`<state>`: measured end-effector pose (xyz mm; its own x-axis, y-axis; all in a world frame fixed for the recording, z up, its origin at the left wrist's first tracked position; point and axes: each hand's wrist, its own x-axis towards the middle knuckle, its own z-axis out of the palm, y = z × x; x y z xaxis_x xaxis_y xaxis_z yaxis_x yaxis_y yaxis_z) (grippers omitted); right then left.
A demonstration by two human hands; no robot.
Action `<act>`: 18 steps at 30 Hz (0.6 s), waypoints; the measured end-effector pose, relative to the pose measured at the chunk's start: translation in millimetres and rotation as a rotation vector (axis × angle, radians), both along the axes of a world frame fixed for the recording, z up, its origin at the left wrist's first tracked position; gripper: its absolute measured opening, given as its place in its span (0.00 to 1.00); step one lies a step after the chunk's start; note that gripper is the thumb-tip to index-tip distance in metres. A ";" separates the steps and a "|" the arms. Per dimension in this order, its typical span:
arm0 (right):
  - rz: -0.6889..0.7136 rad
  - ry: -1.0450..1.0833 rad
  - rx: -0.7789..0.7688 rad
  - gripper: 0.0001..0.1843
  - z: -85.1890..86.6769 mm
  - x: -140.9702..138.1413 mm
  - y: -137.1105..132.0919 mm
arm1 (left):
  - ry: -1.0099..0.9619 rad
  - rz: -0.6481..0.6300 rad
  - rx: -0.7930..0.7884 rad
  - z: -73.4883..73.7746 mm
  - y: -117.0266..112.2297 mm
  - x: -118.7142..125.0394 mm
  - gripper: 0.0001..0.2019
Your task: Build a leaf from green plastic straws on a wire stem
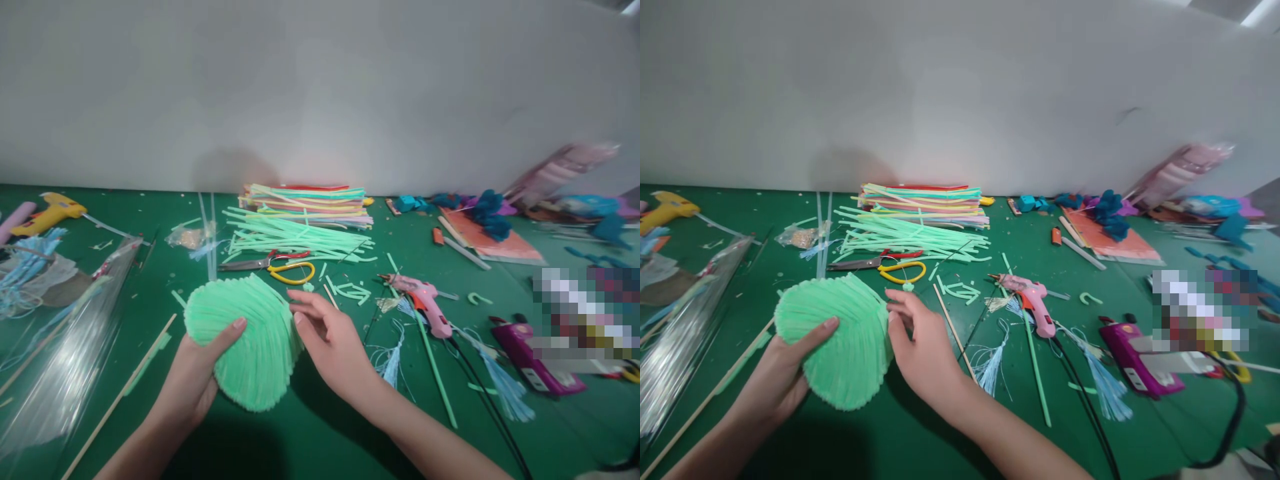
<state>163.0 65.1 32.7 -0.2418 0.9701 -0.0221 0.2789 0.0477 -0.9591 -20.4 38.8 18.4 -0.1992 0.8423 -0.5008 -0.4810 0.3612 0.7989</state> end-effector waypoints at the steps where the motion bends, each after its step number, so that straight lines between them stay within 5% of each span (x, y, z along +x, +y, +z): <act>1: -0.009 -0.003 0.002 0.17 -0.2 0.4 -0.6 | 0.022 -0.010 0.008 -0.4 -0.1 -0.2 0.25; 18: 0.040 -0.067 0.043 0.08 -5.4 3.3 1.4 | 0.031 -0.038 -0.040 -0.5 0.3 -1.1 0.31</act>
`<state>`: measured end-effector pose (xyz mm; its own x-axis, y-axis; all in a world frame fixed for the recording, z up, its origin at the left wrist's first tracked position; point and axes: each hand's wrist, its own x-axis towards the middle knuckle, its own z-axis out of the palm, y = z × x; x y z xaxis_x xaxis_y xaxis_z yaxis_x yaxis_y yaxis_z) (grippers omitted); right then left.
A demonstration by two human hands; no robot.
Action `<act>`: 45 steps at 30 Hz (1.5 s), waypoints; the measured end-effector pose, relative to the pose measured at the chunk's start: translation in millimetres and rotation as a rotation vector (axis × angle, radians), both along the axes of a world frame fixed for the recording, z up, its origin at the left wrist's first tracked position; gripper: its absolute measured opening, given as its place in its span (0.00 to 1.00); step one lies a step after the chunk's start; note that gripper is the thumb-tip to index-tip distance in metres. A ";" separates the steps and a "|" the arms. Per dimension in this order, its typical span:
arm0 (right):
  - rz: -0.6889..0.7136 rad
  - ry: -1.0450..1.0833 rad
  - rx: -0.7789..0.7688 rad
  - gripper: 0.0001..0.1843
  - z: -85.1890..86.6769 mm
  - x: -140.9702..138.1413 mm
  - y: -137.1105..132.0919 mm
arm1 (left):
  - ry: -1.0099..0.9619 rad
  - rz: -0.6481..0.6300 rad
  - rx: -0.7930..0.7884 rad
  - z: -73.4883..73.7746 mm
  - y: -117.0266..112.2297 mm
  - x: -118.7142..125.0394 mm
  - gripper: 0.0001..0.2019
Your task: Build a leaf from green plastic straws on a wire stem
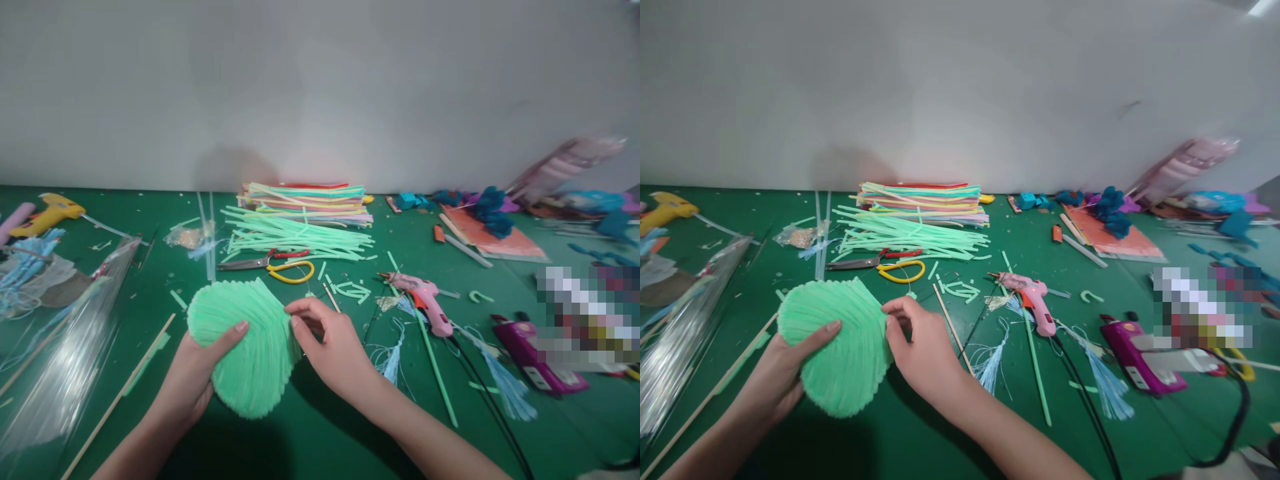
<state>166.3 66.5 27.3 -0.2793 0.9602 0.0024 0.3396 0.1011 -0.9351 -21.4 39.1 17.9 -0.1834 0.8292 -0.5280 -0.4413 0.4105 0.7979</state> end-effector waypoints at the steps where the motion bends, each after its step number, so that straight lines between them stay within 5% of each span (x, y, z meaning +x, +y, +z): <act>1: 0.003 0.008 -0.008 0.07 0.1 0.2 -0.2 | 0.007 -0.017 0.004 -0.5 0.1 -0.5 0.31; 7: -0.020 -0.034 -0.043 0.14 9.2 10.1 1.2 | 0.014 -0.084 0.010 -0.1 0.2 -4.5 0.33; 11: -0.108 -0.024 -0.019 0.09 13.2 18.7 2.5 | 0.019 -0.040 -0.031 0.9 1.8 -8.4 0.28; 15: -0.151 -0.164 0.229 0.07 15.4 21.9 2.7 | 0.036 -0.081 -0.074 3.3 5.0 -15.9 0.25; 19: -0.133 -0.252 0.474 0.07 25.4 25.3 0.9 | 0.132 -0.271 -0.118 7.9 7.6 -25.5 0.23; 23: -0.011 -0.345 0.364 0.04 28.9 25.2 -6.3 | 0.232 -0.406 -0.047 8.5 9.3 -29.3 0.23; 27: 0.148 -0.451 0.274 0.09 12.7 16.3 -12.7 | 0.273 -0.429 0.008 4.0 10.1 -28.3 0.23; 34: 0.106 -0.358 0.100 0.10 6.9 15.2 -9.9 | 0.186 -0.383 -0.014 5.2 10.7 -29.3 0.24; 42: 0.077 -0.311 0.203 0.05 8.3 18.0 -21.2 | 0.239 -0.368 -0.011 5.3 11.2 -28.1 0.22; 45: 0.067 -0.334 0.351 0.04 7.4 19.7 -23.1 | 0.254 -0.339 -0.033 5.8 13.3 -27.6 0.23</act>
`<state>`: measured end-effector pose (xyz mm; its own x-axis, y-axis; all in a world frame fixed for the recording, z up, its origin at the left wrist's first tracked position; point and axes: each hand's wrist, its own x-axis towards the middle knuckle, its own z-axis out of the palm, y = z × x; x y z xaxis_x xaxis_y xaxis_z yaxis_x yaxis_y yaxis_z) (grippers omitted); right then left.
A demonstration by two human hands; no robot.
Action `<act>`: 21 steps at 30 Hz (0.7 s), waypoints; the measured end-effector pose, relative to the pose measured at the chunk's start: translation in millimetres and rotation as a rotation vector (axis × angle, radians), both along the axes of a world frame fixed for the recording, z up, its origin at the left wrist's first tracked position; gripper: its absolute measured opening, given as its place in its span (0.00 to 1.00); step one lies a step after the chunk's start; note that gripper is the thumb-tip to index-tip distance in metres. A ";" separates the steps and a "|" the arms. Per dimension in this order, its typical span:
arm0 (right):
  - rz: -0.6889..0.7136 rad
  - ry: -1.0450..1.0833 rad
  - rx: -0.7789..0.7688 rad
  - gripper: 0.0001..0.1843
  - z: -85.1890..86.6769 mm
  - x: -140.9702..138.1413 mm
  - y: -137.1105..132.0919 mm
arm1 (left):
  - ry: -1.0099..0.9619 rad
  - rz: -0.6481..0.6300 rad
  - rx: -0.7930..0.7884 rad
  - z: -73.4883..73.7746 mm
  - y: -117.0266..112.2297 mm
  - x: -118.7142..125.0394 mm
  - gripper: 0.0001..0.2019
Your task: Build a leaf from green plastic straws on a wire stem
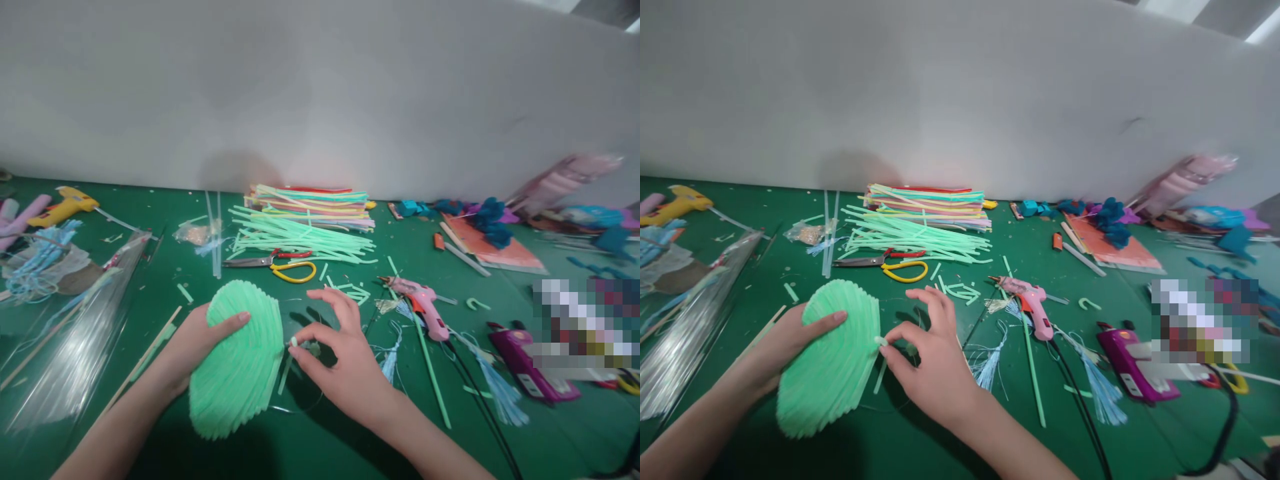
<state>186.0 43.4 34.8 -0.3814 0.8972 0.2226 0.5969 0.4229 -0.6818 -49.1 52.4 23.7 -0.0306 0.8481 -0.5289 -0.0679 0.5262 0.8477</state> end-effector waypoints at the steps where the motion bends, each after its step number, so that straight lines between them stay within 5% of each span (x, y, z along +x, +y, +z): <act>1: 0.016 -0.010 0.073 0.04 -1.0 1.0 -0.4 | 0.031 0.013 0.006 -0.6 1.0 -0.2 0.24; 4: 0.094 -0.003 0.207 0.08 -7.8 3.4 0.1 | 0.267 0.071 0.139 -6.0 2.6 -1.2 0.34; 7: 0.078 0.035 0.147 0.06 -17.5 2.8 6.0 | 0.788 0.116 0.549 -11.8 -2.3 1.8 0.41; 9: 0.043 0.001 0.054 0.03 -21.5 1.1 13.1 | 1.065 -0.040 0.857 -13.9 -9.5 8.4 0.27; 11: 0.043 -0.063 -0.037 0.01 -21.8 -1.0 21.2 | 1.100 -0.300 1.046 -16.1 -18.0 18.4 0.11; 13: 0.055 -0.127 -0.104 0.02 -19.2 -3.0 28.1 | 1.048 -0.505 1.061 -20.2 -25.8 30.0 0.07; 15: 0.067 -0.201 -0.149 0.02 -15.6 -5.0 32.3 | 1.067 -0.579 1.062 -25.8 -31.5 41.1 0.07; 21: 0.127 -0.267 -0.138 0.03 -11.1 -7.1 32.7 | 1.351 -0.439 1.038 -37.7 -38.1 65.2 0.06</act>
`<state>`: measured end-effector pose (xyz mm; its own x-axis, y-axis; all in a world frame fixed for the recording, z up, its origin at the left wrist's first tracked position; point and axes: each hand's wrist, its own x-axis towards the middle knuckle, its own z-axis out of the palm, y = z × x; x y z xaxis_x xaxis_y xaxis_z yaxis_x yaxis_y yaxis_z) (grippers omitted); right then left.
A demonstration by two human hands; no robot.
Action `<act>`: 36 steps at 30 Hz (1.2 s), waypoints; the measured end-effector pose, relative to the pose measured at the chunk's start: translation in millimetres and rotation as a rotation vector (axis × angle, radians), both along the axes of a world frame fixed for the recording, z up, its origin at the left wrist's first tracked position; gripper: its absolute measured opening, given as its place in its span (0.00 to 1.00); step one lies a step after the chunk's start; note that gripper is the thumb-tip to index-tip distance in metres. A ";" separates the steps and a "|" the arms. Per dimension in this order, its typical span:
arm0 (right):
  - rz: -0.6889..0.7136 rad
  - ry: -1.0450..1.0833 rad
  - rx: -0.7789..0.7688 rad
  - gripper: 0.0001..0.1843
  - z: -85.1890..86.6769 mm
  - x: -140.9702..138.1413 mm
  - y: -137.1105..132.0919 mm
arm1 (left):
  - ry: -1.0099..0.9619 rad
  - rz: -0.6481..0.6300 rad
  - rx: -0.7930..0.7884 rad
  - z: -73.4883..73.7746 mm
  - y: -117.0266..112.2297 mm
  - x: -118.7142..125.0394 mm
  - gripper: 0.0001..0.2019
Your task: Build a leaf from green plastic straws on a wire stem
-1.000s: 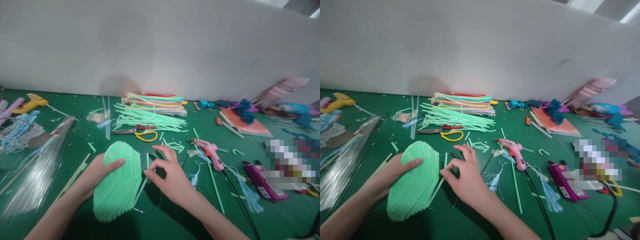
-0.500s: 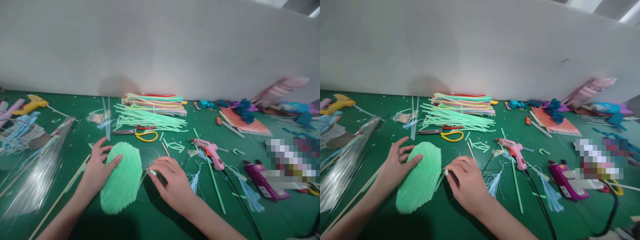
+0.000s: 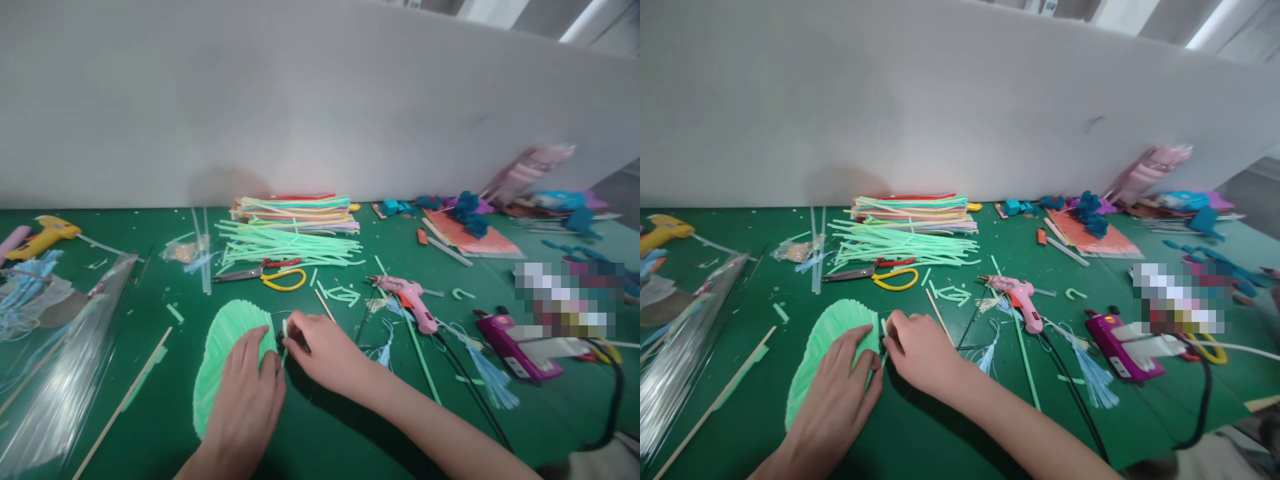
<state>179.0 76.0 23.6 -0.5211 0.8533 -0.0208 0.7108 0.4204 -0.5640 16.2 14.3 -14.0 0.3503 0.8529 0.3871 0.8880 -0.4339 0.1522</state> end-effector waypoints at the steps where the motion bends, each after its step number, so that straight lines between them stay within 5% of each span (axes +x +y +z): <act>1: 0.009 0.020 -0.004 0.03 -0.7 0.8 -0.1 | 0.031 0.028 0.023 -0.3 0.1 3.3 0.06; 6: 0.013 0.148 -0.018 0.02 -9.7 8.4 -1.5 | 0.161 0.163 -0.037 14.2 3.7 18.5 0.07; 10: 0.065 0.197 0.095 0.02 -19.5 12.4 -8.7 | 0.352 0.274 -0.393 42.9 8.8 23.8 0.15; 13: 0.086 0.225 0.152 0.04 -25.5 12.7 -16.4 | 0.273 0.175 -0.562 59.0 18.5 17.3 0.16; 15: 0.065 0.260 0.190 0.05 -29.4 11.9 -21.9 | 0.037 0.110 -0.646 63.4 30.1 7.9 0.12; 18: 0.003 0.324 0.320 0.06 -35.5 8.8 -31.0 | -0.395 0.045 -0.906 61.6 52.3 -7.9 0.05; 23: 0.065 0.196 0.655 0.05 -44.5 -1.6 -45.4 | -0.500 0.035 -0.999 45.5 77.3 -14.9 0.02; 27: 0.213 0.048 0.755 0.08 -49.3 -7.9 -51.3 | -0.513 0.062 -0.939 34.8 80.2 -2.9 0.04; 30: 0.242 0.057 0.700 0.08 -46.1 -5.1 -49.9 | -0.527 0.080 -0.841 33.6 77.0 2.3 0.04; 33: 0.251 0.225 0.388 0.15 -31.8 4.3 -42.5 | -0.560 0.092 -0.739 36.2 65.9 -2.8 0.09; 36: -0.026 0.384 0.094 0.22 -13.2 12.9 -30.0 | -0.574 0.146 -0.617 37.9 46.5 -14.5 0.14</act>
<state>191.9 46.0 10.4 -0.4544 0.8550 0.2499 0.4666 0.4674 -0.7509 1.7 60.8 24.0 0.1124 0.9906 -0.0779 0.6419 -0.0125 0.7667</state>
